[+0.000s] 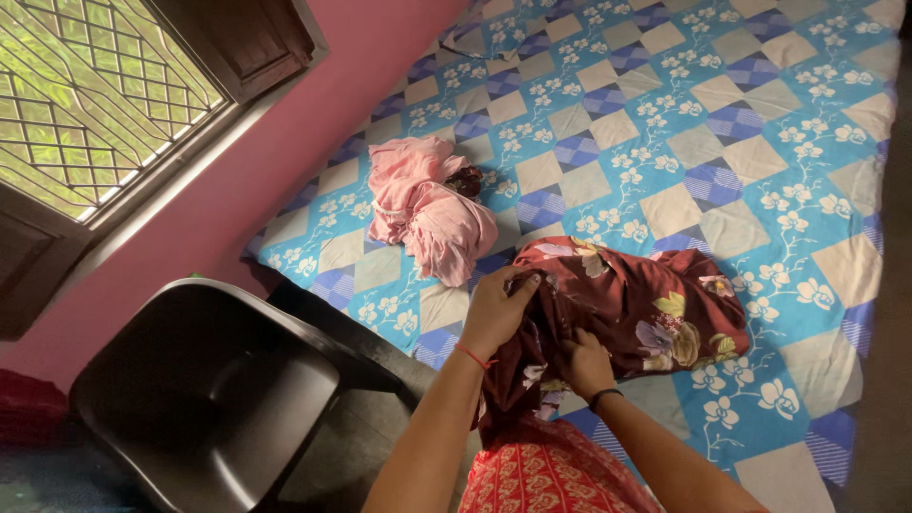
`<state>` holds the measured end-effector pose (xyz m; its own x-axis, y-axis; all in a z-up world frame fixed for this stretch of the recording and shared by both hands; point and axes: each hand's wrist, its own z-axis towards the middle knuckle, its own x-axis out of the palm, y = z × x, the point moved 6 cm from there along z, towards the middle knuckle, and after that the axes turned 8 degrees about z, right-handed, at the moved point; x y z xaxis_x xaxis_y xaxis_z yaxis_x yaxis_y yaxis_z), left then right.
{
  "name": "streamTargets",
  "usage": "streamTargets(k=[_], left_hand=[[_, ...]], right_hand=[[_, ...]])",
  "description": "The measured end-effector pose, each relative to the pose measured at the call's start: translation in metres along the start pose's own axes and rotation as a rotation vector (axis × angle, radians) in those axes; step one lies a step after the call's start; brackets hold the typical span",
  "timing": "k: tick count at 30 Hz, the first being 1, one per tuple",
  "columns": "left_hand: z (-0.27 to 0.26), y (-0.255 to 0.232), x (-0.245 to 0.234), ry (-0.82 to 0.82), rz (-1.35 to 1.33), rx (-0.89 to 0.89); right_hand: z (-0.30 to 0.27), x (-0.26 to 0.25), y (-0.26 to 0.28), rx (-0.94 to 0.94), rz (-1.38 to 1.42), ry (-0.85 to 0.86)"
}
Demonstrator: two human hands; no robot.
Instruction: The person folds a brown floral-patterned piece of fabric by smoothing it on a bed, moving to the floor to align the corners, and repeatedly folding it into a smaller rectangle.
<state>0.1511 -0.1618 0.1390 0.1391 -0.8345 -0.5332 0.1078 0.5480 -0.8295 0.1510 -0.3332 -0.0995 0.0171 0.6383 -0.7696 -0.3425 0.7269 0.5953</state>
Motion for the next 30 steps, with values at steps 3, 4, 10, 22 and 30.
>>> streamTargets(k=[3, 4, 10, 22, 30], left_hand=[[-0.001, -0.013, -0.009, -0.025, 0.013, 0.029], [-0.002, -0.017, -0.011, -0.023, -0.010, 0.031], [0.001, -0.016, -0.028, -0.045, -0.065, 0.004], [0.010, 0.137, -0.096, -0.321, -0.034, -0.234], [0.033, 0.127, -0.099, -0.312, -0.049, -0.106]], right_hand=[[0.006, 0.009, -0.014, 0.167, 0.059, -0.015], [0.012, 0.010, -0.014, 0.163, 0.059, -0.017], [0.024, 0.041, -0.075, 0.523, -0.038, 0.226], [0.037, -0.053, -0.152, 0.075, 0.352, 0.139], [0.114, -0.249, -0.123, -0.139, 0.228, 0.117]])
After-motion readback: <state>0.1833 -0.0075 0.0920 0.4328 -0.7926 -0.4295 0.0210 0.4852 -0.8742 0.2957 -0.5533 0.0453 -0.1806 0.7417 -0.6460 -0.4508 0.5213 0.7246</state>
